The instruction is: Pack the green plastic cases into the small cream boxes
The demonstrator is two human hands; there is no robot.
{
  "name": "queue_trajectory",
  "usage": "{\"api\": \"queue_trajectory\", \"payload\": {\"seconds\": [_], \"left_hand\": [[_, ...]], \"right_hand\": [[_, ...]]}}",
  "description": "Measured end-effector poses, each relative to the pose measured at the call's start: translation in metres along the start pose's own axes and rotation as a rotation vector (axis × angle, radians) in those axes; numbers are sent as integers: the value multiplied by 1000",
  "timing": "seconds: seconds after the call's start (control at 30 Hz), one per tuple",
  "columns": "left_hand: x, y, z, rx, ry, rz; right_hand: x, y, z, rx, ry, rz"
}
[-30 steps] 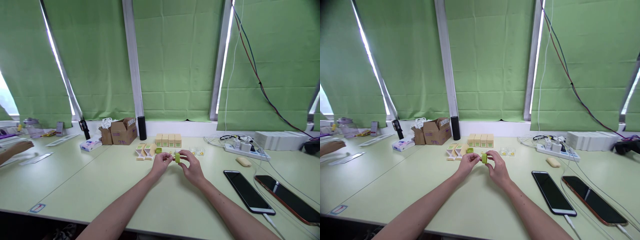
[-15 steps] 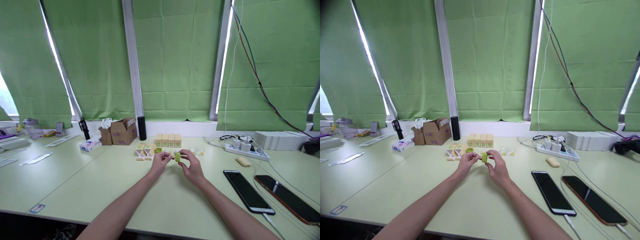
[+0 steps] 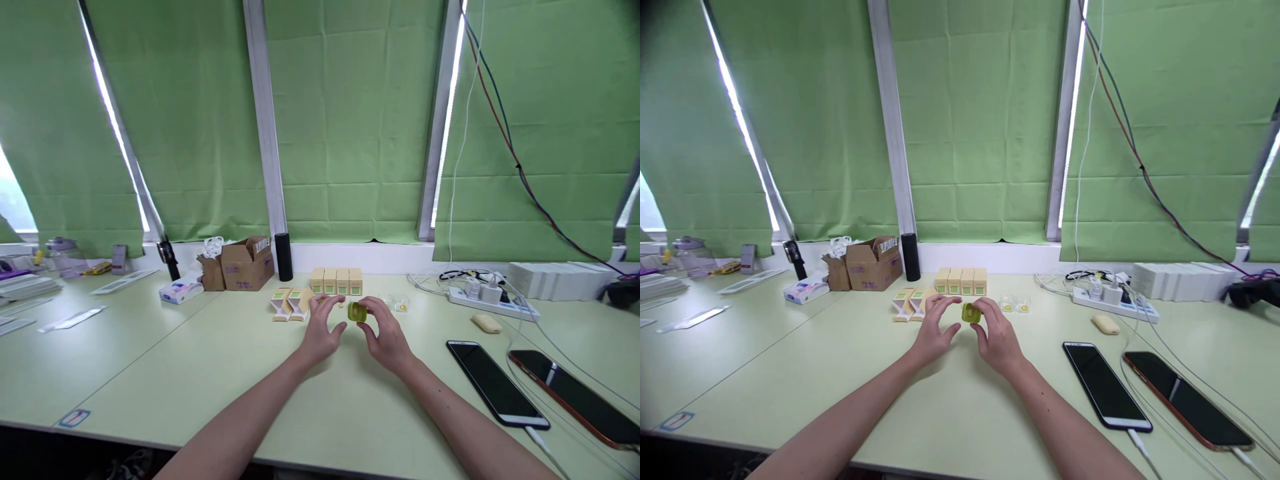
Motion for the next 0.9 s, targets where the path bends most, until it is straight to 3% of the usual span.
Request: {"api": "queue_trajectory", "payload": {"seconds": [0.1, 0.2, 0.9], "left_hand": [[3, -5, -17, -49, -126, 46], [3, -6, -20, -83, -166, 44], [1, -5, -17, -61, -148, 25]], "right_hand": [[-1, -1, 8, 41, 74, 20], [0, -2, 12, 80, 117, 28], [0, -13, 15, 193, 141, 112]]}}
Point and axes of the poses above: each hand's wrist, its own x-axis away from the middle knuckle, its own y-axis out of the back of the hand, z = x × y, the point moved 9 cm from there along -x, towards the middle knuckle
